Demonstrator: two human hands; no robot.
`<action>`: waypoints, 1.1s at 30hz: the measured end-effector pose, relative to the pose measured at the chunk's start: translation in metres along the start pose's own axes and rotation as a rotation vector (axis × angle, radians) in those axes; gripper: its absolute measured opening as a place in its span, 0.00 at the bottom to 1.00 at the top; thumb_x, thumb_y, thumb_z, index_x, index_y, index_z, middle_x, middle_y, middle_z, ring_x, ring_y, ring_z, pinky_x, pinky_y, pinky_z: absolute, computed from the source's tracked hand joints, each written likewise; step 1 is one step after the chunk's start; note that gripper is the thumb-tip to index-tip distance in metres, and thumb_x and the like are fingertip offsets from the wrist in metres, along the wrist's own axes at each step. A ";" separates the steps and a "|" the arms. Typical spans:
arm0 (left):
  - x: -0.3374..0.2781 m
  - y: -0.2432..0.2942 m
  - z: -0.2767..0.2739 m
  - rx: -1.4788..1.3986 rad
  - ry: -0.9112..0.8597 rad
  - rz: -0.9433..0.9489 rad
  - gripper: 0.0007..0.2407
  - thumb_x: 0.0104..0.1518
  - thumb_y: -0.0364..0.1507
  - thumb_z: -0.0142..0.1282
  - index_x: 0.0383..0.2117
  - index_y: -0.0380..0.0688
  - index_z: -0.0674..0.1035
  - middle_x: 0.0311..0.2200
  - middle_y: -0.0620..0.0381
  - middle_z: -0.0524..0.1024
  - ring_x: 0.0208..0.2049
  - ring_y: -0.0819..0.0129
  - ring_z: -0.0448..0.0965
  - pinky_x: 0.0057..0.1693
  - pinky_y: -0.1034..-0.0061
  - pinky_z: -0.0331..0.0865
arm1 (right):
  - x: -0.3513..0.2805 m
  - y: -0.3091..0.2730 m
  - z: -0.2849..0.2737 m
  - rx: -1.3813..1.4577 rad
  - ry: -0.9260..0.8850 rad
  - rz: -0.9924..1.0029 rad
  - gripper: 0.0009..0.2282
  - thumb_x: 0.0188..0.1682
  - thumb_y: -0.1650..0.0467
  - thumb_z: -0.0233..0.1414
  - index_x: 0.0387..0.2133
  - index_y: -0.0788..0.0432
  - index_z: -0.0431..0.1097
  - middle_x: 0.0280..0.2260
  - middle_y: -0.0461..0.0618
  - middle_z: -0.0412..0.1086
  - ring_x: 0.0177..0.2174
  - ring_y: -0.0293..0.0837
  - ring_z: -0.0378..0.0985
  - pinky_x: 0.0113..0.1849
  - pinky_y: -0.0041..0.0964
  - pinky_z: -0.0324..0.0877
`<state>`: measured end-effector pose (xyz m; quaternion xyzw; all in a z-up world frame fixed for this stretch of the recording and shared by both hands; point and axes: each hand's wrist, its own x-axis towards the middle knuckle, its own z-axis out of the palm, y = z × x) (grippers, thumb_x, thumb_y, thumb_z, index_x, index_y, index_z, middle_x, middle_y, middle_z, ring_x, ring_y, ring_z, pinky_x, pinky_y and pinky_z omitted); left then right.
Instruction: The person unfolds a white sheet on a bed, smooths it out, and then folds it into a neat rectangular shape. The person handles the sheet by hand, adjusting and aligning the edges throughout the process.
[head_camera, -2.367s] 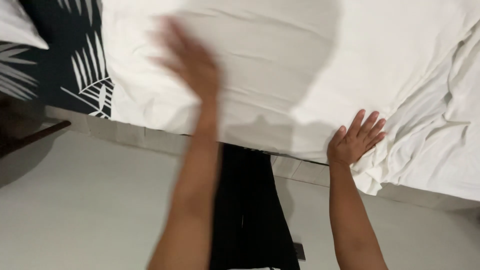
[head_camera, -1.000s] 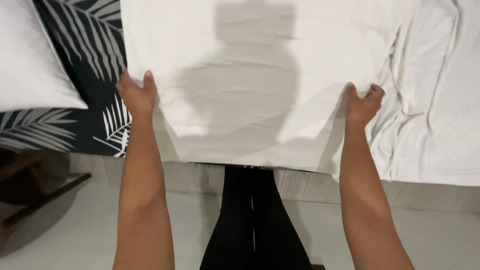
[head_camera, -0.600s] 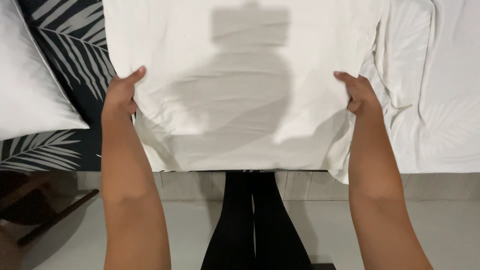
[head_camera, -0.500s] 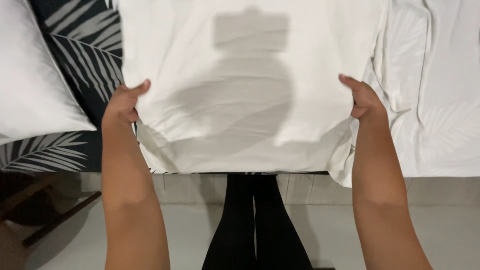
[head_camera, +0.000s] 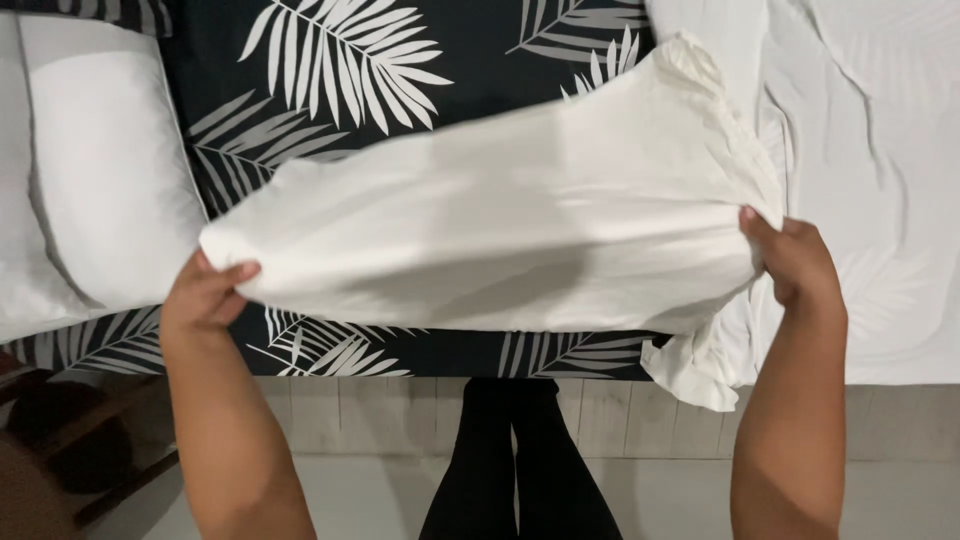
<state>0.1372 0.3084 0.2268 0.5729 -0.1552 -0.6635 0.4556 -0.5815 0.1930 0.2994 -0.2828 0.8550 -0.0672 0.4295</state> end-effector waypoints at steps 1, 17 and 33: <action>-0.015 -0.012 -0.015 -0.011 0.040 -0.011 0.33 0.42 0.19 0.68 0.62 0.36 0.70 0.56 0.46 0.76 0.62 0.51 0.73 0.68 0.52 0.64 | -0.007 0.013 -0.002 0.017 0.035 -0.002 0.25 0.49 0.55 0.62 0.40 0.70 0.71 0.27 0.54 0.67 0.15 0.36 0.52 0.16 0.39 0.47; -0.083 -0.108 -0.024 0.086 0.312 -0.496 0.29 0.51 0.33 0.65 0.60 0.33 0.72 0.54 0.47 0.78 0.54 0.56 0.76 0.60 0.61 0.68 | -0.049 0.150 0.081 0.727 -0.171 0.155 0.22 0.55 0.66 0.52 0.57 0.70 0.63 0.57 0.60 0.69 0.52 0.51 0.73 0.54 0.42 0.66; -0.101 -0.082 -0.016 0.207 0.338 -0.548 0.27 0.51 0.33 0.66 0.56 0.27 0.74 0.51 0.40 0.80 0.51 0.55 0.80 0.59 0.59 0.69 | -0.023 0.193 0.069 0.776 -0.652 0.401 0.30 0.50 0.63 0.53 0.63 0.68 0.58 0.57 0.61 0.69 0.53 0.54 0.73 0.53 0.49 0.69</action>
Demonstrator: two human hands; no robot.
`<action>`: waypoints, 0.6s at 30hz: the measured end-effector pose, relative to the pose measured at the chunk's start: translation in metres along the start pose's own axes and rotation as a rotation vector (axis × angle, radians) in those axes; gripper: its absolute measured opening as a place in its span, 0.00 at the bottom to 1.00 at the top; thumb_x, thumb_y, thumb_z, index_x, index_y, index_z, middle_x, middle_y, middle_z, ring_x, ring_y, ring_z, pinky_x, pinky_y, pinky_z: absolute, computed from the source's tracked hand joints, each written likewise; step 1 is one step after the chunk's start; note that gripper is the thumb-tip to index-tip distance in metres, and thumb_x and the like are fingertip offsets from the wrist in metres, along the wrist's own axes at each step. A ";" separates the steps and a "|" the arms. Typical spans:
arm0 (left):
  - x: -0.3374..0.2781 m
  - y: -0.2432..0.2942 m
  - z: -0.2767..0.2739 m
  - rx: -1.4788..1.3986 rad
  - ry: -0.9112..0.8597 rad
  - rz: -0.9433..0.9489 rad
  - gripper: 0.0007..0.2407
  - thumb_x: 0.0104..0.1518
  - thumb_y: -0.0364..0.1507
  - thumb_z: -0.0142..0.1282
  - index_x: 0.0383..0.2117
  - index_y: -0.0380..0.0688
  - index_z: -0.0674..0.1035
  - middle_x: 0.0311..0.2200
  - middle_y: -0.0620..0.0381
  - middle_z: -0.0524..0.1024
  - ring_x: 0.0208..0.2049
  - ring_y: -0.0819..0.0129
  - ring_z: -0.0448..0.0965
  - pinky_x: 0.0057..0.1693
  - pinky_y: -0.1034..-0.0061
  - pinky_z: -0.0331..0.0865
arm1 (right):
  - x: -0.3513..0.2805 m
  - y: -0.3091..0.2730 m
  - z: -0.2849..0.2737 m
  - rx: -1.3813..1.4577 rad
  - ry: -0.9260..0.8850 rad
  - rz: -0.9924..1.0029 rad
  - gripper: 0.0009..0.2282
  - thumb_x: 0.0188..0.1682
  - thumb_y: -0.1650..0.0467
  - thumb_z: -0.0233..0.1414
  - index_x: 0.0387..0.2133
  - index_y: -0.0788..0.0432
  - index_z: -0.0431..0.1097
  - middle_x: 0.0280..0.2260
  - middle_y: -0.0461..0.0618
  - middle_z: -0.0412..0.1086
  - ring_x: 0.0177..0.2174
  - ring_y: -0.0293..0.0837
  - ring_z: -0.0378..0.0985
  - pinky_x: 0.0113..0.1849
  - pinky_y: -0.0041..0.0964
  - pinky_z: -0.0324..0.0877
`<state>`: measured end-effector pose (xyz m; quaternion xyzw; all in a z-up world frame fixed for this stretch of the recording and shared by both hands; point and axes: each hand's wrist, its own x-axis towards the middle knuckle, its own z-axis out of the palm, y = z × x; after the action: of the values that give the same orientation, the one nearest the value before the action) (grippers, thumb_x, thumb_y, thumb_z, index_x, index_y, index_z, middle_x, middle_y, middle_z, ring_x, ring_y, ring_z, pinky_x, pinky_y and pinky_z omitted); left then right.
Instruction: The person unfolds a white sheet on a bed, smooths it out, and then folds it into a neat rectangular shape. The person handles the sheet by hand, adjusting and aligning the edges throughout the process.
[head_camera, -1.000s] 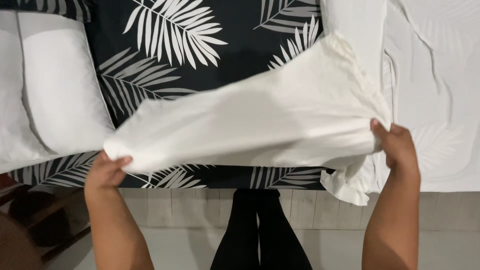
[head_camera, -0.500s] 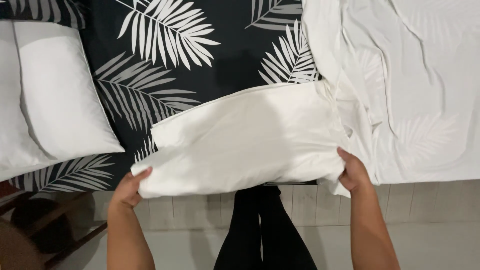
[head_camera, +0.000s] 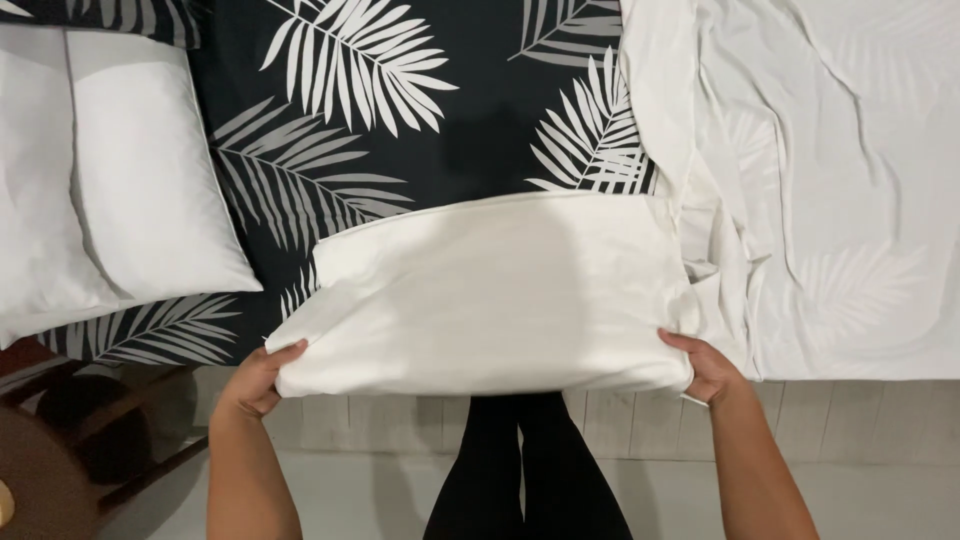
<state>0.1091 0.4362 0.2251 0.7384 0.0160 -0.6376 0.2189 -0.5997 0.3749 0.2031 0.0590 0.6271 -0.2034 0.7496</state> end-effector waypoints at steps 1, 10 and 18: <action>-0.003 0.003 0.003 -0.037 -0.014 0.029 0.27 0.51 0.32 0.66 0.56 0.29 0.74 0.52 0.43 0.79 0.52 0.56 0.79 0.60 0.59 0.68 | 0.004 -0.007 -0.003 -0.055 0.019 0.004 0.30 0.49 0.64 0.55 0.62 0.69 0.59 0.57 0.61 0.69 0.54 0.54 0.73 0.54 0.48 0.69; 0.024 0.185 0.043 -0.163 -0.011 0.432 0.16 0.60 0.25 0.56 0.53 0.31 0.74 0.49 0.40 0.79 0.49 0.50 0.82 0.54 0.56 0.79 | 0.053 -0.221 0.076 -0.289 0.045 -0.423 0.21 0.53 0.67 0.57 0.56 0.68 0.67 0.51 0.55 0.74 0.49 0.50 0.78 0.52 0.48 0.72; -0.026 0.306 0.030 -0.416 -0.326 0.917 0.17 0.63 0.25 0.60 0.56 0.30 0.74 0.57 0.42 0.77 0.60 0.50 0.79 0.68 0.54 0.69 | -0.063 -0.329 0.217 -0.213 -0.258 -0.908 0.19 0.58 0.73 0.58 0.60 0.67 0.66 0.60 0.56 0.73 0.60 0.54 0.75 0.63 0.50 0.65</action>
<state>0.1687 0.1560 0.3396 0.5018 -0.2169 -0.5664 0.6167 -0.5332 0.0154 0.3632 -0.3235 0.5089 -0.4502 0.6585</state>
